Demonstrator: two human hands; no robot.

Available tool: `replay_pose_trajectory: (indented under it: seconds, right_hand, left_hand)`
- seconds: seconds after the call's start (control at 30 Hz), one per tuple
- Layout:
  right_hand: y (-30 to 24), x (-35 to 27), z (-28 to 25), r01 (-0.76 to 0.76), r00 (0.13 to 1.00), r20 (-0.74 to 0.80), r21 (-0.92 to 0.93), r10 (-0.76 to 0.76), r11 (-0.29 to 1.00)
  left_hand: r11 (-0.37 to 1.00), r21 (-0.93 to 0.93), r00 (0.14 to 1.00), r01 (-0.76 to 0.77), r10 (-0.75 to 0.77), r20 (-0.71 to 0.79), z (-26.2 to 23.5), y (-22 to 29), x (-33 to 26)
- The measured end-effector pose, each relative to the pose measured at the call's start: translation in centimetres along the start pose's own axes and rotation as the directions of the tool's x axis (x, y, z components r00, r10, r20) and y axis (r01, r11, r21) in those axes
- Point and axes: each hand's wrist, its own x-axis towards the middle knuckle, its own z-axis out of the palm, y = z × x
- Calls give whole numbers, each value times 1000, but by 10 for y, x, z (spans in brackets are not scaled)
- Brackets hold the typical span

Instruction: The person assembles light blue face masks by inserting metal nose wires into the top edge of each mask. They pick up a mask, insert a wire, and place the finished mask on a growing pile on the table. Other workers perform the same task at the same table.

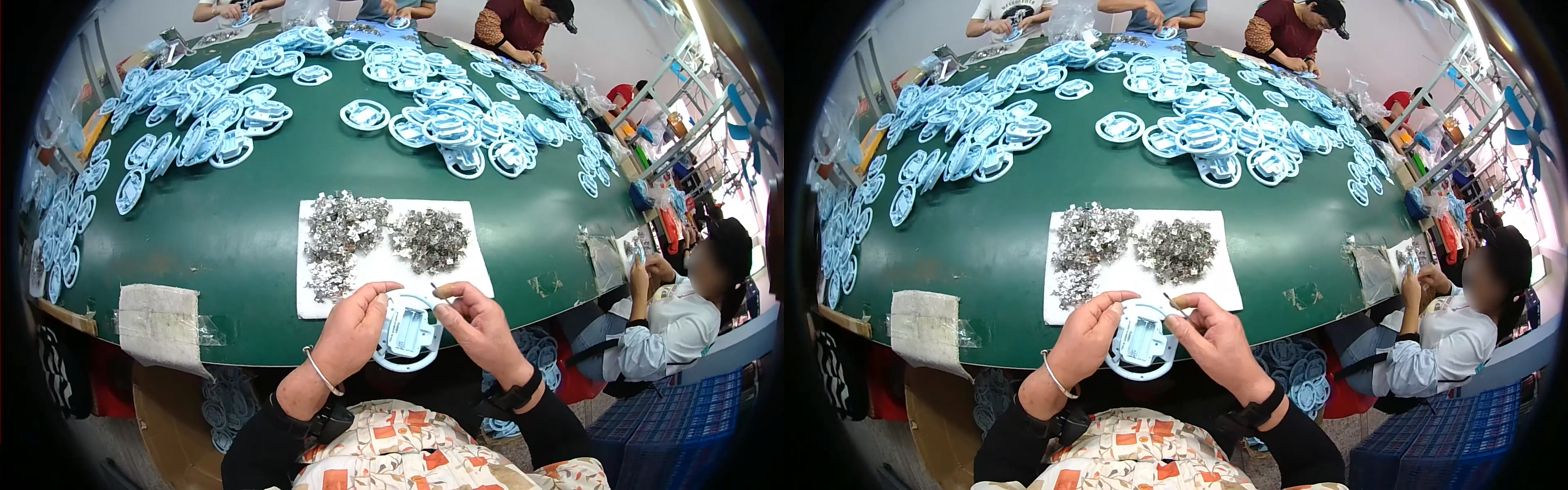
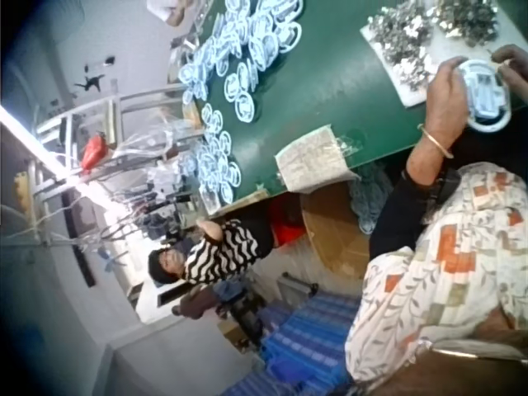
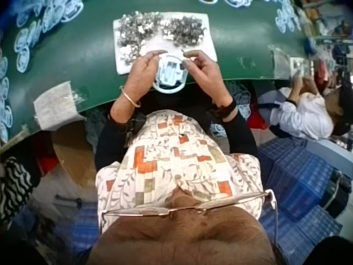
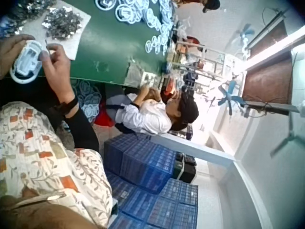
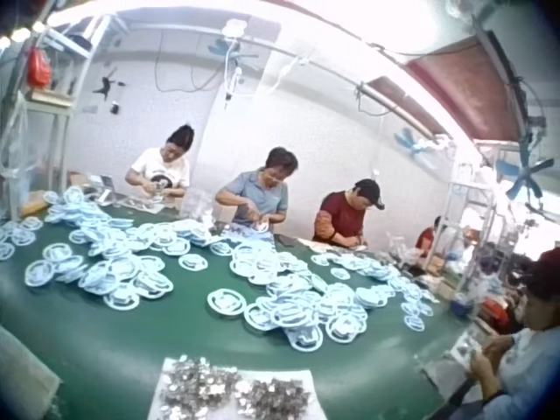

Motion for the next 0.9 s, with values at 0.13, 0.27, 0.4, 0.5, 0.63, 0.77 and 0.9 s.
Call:
replay_pose_trajectory:
  seconds: [0.13, 0.27, 0.4, 0.5, 0.63, 0.77, 0.9]
  right_hand:
    - [10, -5, 12, -105, 993, 100, 470, 65, 876]
    - [8, -10, 7, -51, 996, 93, 398, 15, 916]
    - [9, -14, 0, 4, 992, 118, 260, -36, 966]
    - [9, -18, 0, -16, 995, 104, 226, -8, 974]
    - [0, -18, 2, 52, 997, 45, 246, -65, 968]
    - [8, -9, 3, 143, 989, -58, 154, -136, 978]
    - [6, 5, 2, 267, 940, -164, -189, -298, 945]
  left_hand:
    - [989, -147, 997, 19, -8, 70, 11, 1, -10]
    - [997, 49, 990, -58, 51, 133, 10, 18, -15]
    - [893, 350, 949, -281, 204, 240, 11, 28, -13]
    - [783, 517, 932, -345, 220, 289, 17, 38, -14]
    - [800, 466, 925, -379, 320, 202, 22, 32, -18]
    - [783, 516, 937, -349, 293, 190, 19, 33, -9]
    - [754, 574, 941, -319, 325, 95, 13, 25, 4]
